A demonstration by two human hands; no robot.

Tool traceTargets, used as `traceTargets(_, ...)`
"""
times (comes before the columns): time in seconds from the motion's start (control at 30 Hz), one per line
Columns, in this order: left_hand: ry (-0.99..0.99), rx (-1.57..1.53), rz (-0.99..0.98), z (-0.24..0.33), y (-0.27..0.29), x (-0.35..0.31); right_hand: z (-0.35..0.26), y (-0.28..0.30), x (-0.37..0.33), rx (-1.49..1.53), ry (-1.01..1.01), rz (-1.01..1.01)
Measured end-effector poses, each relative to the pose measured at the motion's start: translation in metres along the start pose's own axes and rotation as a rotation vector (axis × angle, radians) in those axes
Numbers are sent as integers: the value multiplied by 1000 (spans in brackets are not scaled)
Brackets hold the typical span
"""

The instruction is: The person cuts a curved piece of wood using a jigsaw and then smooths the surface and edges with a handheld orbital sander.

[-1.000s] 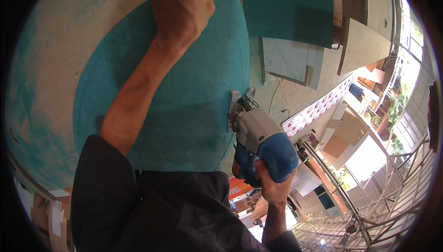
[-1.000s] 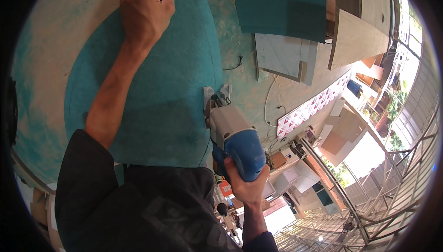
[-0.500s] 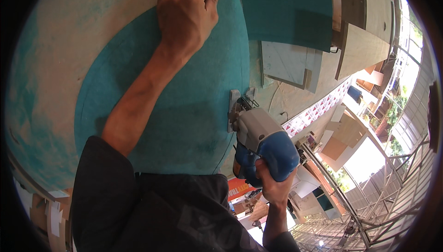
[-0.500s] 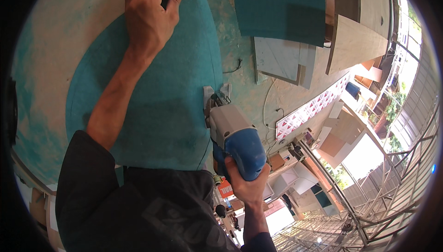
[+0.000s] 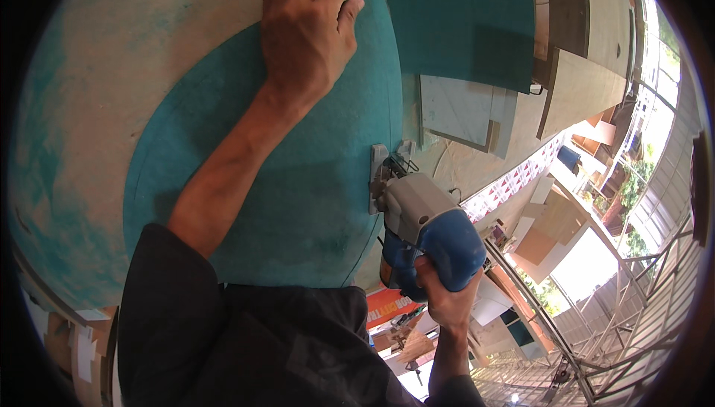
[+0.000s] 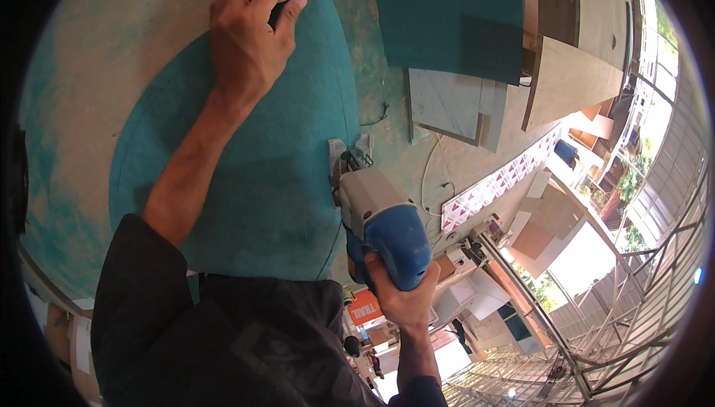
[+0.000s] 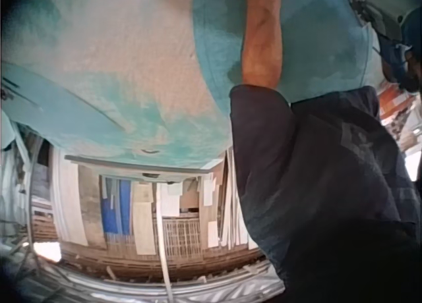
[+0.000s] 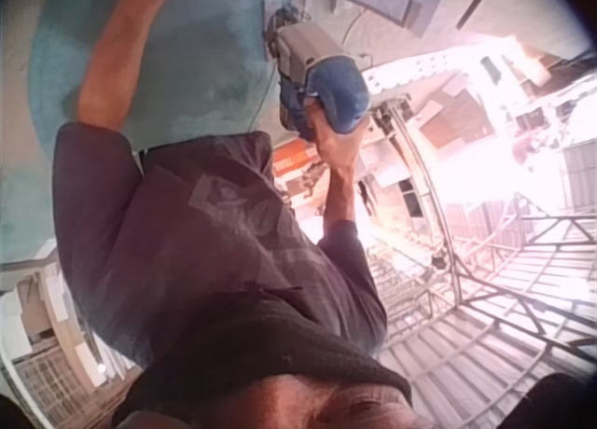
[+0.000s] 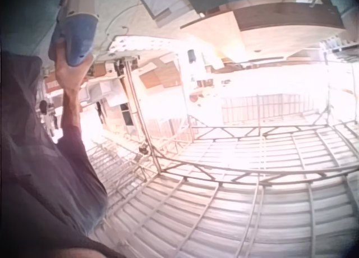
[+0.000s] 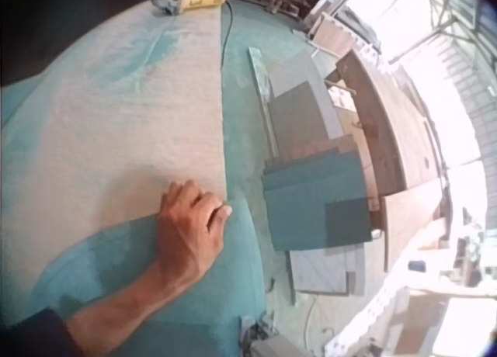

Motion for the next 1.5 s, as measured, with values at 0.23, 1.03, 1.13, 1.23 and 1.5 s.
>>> traceTargets(0.23, -7, -3, 4, -1, -4, -2, -7, 1, 5, -7, 20, 1)
traceTargets(1.03, 137, -43, -163, 4, -4, 5, -1, 2, 5, -4, 3, -13)
traceTargets(1.13, 32, -7, -4, 2, -6, 2, -1, 1, 4, 12, 7, 5)
traceTargets(1.23, 30, -31, 12, -2, -9, -1, -1, 1, 5, 14, -2, 17)
traceTargets(1.5, 19, -38, 4, -1, -9, -1, -1, 2, 7, 7, 3, 9)
Point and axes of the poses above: each hand's wrist, its own x-axis towards the middle knuckle, its own y-axis out of the back of the hand, z = x × y, the point moved 8 cm from there along x, towards the middle knuckle, and after that the axes turned 10 degrees about -x, right-handed, at the moved point
